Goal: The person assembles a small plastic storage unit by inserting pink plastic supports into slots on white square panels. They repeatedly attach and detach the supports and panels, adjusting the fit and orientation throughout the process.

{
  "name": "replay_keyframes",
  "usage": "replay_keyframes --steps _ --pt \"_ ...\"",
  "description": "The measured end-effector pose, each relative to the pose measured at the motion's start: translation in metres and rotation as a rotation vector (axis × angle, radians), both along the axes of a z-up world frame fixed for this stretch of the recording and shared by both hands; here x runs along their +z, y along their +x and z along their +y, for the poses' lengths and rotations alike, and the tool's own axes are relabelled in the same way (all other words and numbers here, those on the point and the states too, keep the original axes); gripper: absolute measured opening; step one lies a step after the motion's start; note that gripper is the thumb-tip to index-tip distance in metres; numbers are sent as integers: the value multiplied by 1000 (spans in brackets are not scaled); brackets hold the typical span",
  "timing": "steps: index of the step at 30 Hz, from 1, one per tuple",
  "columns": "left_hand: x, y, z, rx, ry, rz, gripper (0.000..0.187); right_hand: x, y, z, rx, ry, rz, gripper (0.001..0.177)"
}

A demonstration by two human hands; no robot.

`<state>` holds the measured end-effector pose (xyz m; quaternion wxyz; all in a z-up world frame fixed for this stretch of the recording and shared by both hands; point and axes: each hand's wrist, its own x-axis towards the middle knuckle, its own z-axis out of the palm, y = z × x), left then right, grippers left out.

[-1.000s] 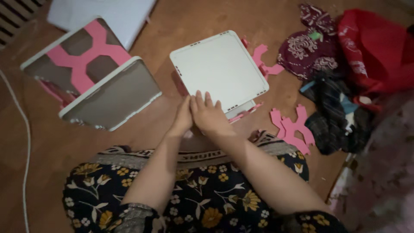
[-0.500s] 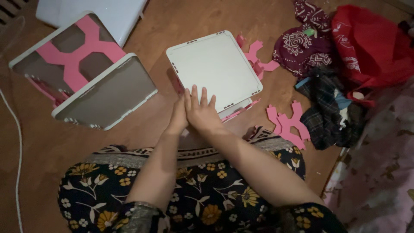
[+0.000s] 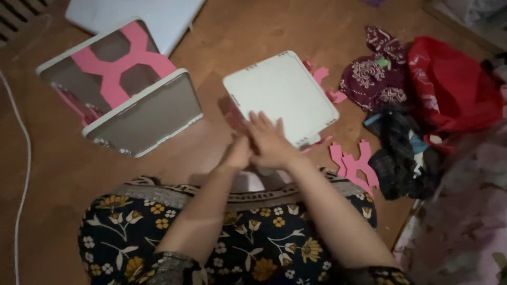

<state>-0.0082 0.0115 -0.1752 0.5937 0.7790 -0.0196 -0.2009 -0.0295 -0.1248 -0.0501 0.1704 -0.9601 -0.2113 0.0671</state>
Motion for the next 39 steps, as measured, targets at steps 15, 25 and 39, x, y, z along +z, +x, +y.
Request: replay_keyframes --steps 15,25,39 --pt "64 19 27 184 78 -474 79 14 130 35 118 -128 -65 50" --pt "61 24 36 -126 380 -242 29 -25 150 42 221 -261 -39 32" --pt "55 15 40 -96 286 -340 31 56 182 9 242 -2 -204 28"
